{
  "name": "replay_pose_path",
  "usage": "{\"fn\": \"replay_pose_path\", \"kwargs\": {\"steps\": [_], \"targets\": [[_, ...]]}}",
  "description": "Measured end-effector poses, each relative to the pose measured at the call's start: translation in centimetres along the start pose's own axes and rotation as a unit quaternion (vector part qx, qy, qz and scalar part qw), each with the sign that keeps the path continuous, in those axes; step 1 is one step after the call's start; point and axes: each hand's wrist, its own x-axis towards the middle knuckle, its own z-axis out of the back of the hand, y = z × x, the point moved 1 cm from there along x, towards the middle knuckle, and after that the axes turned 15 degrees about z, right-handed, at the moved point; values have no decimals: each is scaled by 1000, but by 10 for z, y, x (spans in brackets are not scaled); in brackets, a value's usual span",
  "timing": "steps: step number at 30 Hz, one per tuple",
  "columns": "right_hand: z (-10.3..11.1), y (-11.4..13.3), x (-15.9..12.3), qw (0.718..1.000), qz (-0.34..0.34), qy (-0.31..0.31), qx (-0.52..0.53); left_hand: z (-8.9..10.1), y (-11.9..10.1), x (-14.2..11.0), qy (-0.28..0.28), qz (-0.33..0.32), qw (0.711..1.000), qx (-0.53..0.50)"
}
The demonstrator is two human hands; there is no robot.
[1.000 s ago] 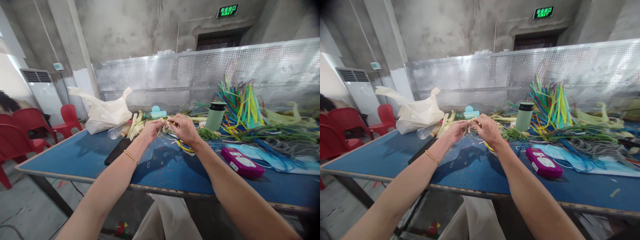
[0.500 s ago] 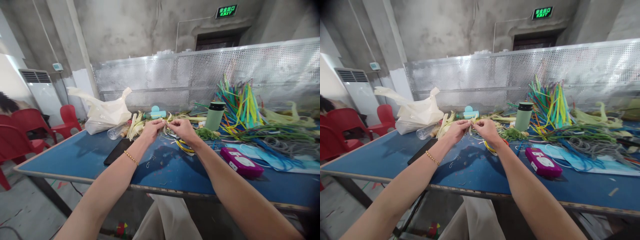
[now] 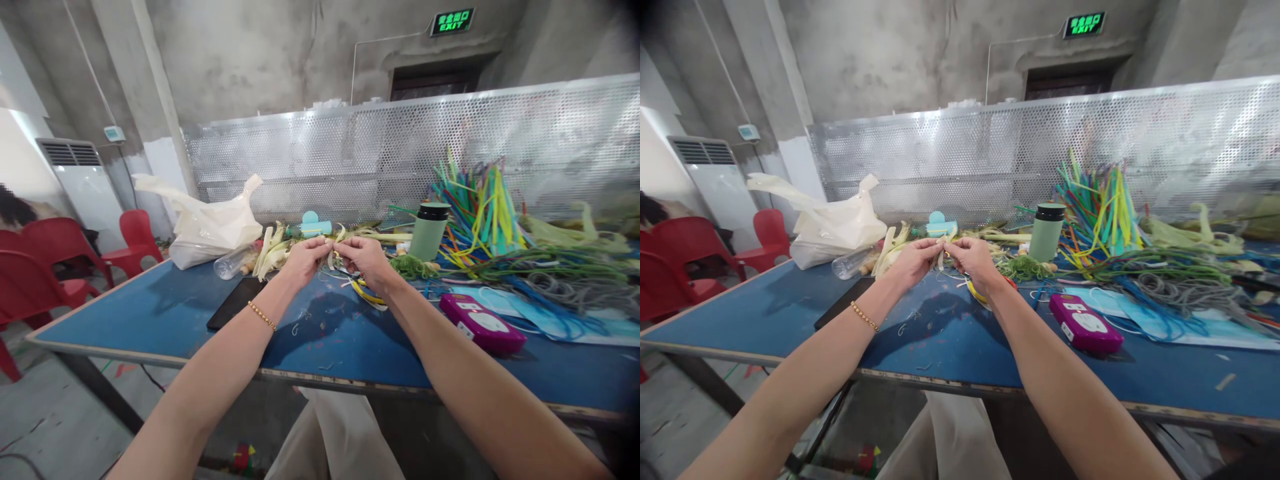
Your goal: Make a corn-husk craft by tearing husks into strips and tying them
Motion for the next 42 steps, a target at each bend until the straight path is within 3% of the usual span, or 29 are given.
{"fn": "replay_pose_path", "kwargs": {"steps": [10, 42], "targets": [[-1, 2, 0, 999, -18, 3, 48, -1, 0, -1, -5, 7, 1000, -13], [-1, 4, 0, 999, 10, 17, -46, -5, -1, -1, -5, 2, 1000, -9]]}}
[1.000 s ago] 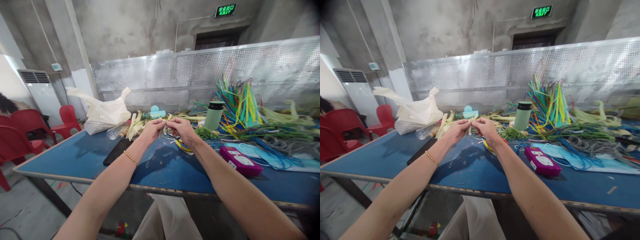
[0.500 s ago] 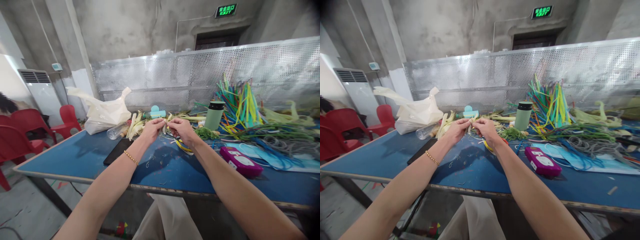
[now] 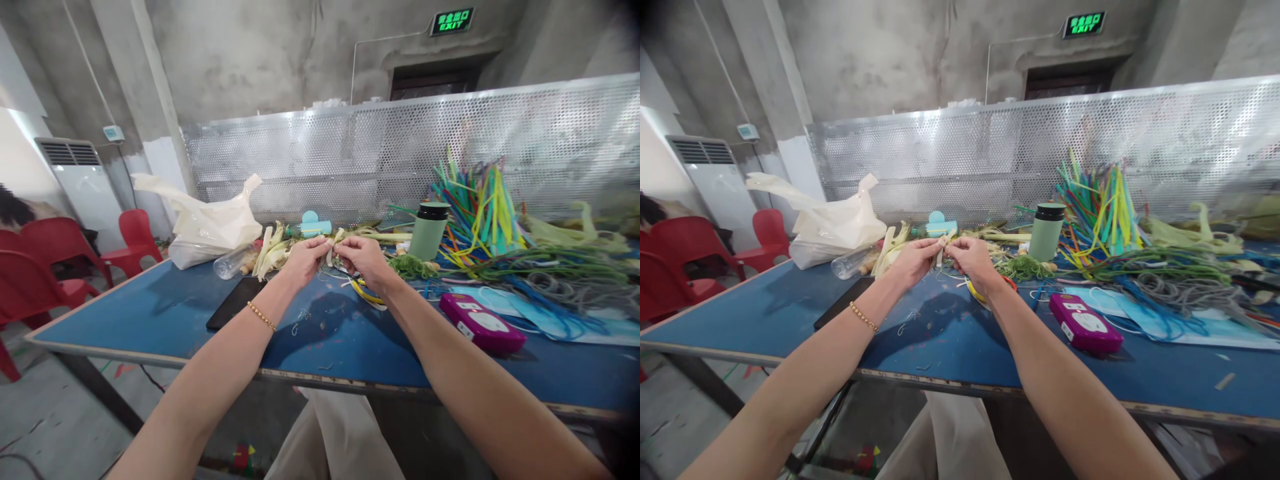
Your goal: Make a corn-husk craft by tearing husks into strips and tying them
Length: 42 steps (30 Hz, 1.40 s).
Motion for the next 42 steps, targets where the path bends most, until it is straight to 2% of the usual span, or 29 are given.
{"fn": "replay_pose_path", "kwargs": {"steps": [11, 16, 27, 30, 32, 35, 38, 40, 42], "targets": [[0, 5, -1, 1000, 7, -14, -26, 0, 0, -2, -12, 9, 1000, 11], [0, 5, -1, 999, 12, -13, -43, 0, 1, -1, 0, 3, 1000, 14], [-1, 5, -2, 997, 39, 8, -72, -1, 3, -1, -29, -4, 999, 18], [2, 1, 1, 991, 55, 28, -116, -1, 0, -1, -43, 0, 999, 9], [5, -1, 4, 975, 102, 23, -194, 0, -2, -1, -56, -4, 998, -2], [8, -2, 5, 925, 212, 2, -316, 3, -6, 0, -70, -19, 997, -27], [4, -2, 2, 885, 309, 57, -343, 6, -8, 0, -71, -30, 996, -44], [-1, -2, -2, 864, 344, 107, -352, 7, -9, 0, -77, -26, 995, -50], [-5, -3, -5, 846, 358, 128, -374, 6, -10, 0, -84, -16, 995, -56]]}}
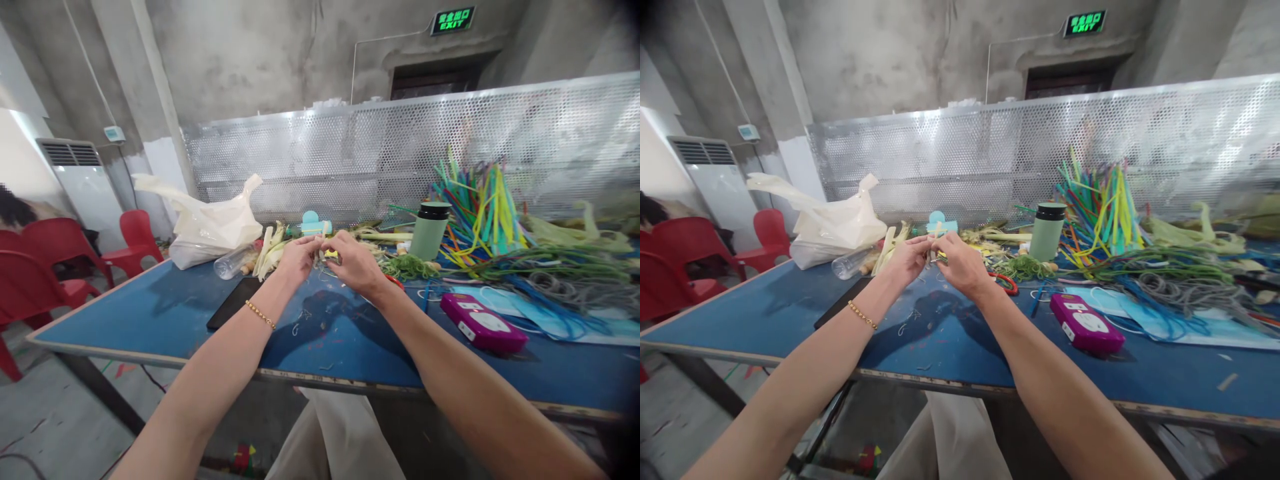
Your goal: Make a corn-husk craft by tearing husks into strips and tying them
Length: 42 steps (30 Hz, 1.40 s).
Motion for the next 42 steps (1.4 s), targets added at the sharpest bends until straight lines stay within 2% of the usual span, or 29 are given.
{"fn": "replay_pose_path", "kwargs": {"steps": [3, 7, 11, 15, 22, 35, 42], "targets": [[-1, 2, 0, 1000, 1, -11, -18, -1, 1, -1, 0, 14, 1000, -5], [1, -1, 2, 996, -23, -80, 40, -1, 3, 0, 22, 12, 1000, 0], [0, -9, 3, 975, -111, -143, 130, 0, 5, 2, 40, 8, 999, 10], [-3, -15, 3, 936, -193, -172, 240, 0, 6, 1, 50, 12, 998, 23], [-1, -15, 3, 905, -244, -198, 287, 0, 5, 2, 72, 21, 997, 32], [1, -10, 3, 874, -304, -191, 326, -3, 3, -4, 97, 51, 992, 67], [1, -9, 4, 882, -300, -185, 313, -2, 3, -3, 84, 52, 993, 63]]}}
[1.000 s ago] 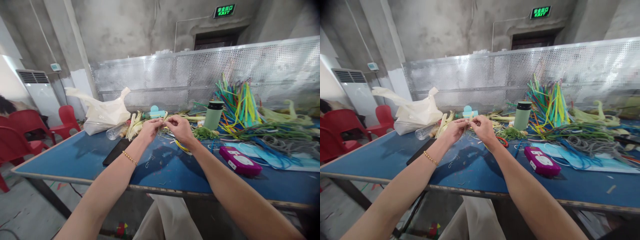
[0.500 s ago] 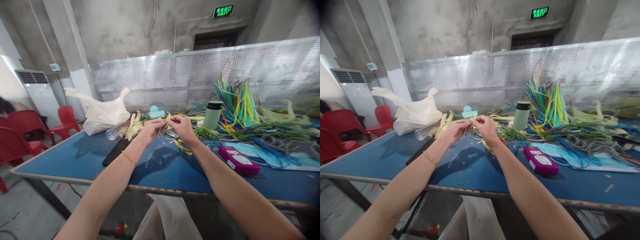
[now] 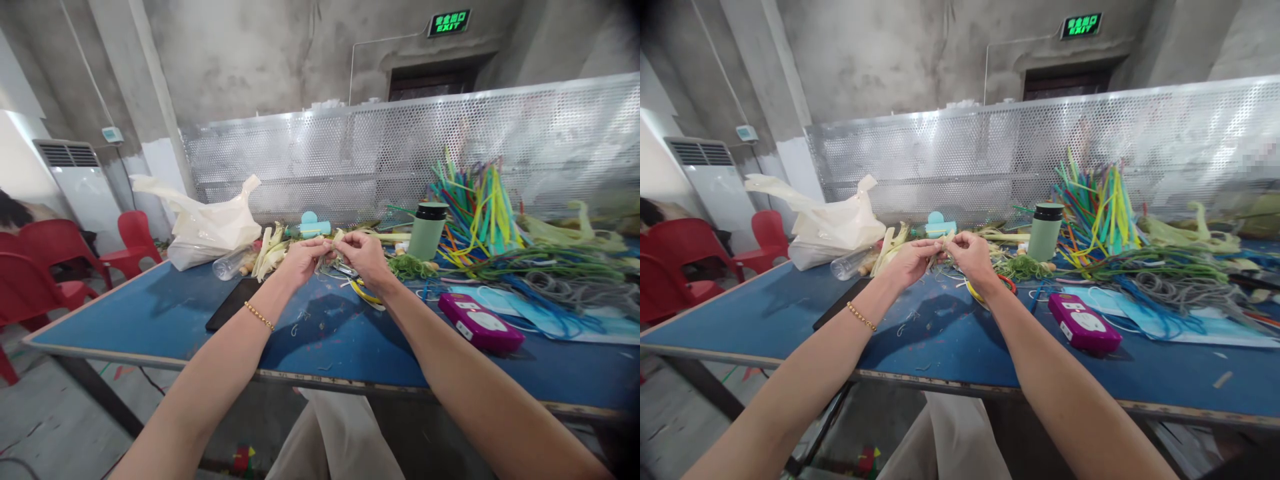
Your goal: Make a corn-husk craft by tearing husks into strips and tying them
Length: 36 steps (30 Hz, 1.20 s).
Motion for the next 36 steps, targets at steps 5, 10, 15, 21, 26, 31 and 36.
{"fn": "replay_pose_path", "kwargs": {"steps": [5, 10, 15, 21, 26, 31, 36], "targets": [[1, -2, 1, 999, 24, 5, -35, 0, 0, 1, -7, -7, 1000, -3], [1, -1, 0, 999, 27, 9, -41, 1, 0, 1, -10, -13, 1000, 6], [3, 2, 0, 999, -13, 39, -8, 2, -4, 1, -18, -26, 999, 14], [6, 0, 0, 996, -15, 93, -3, 1, -8, -1, -3, -21, 1000, 1], [11, -7, 4, 995, 21, 92, -12, 2, -9, -3, 18, -7, 1000, 14], [14, -9, 7, 986, 90, 92, -103, 4, -8, -2, 23, 2, 1000, 18], [14, -5, 8, 960, 166, 44, -220, 5, -4, 1, 6, -16, 1000, 7]]}}
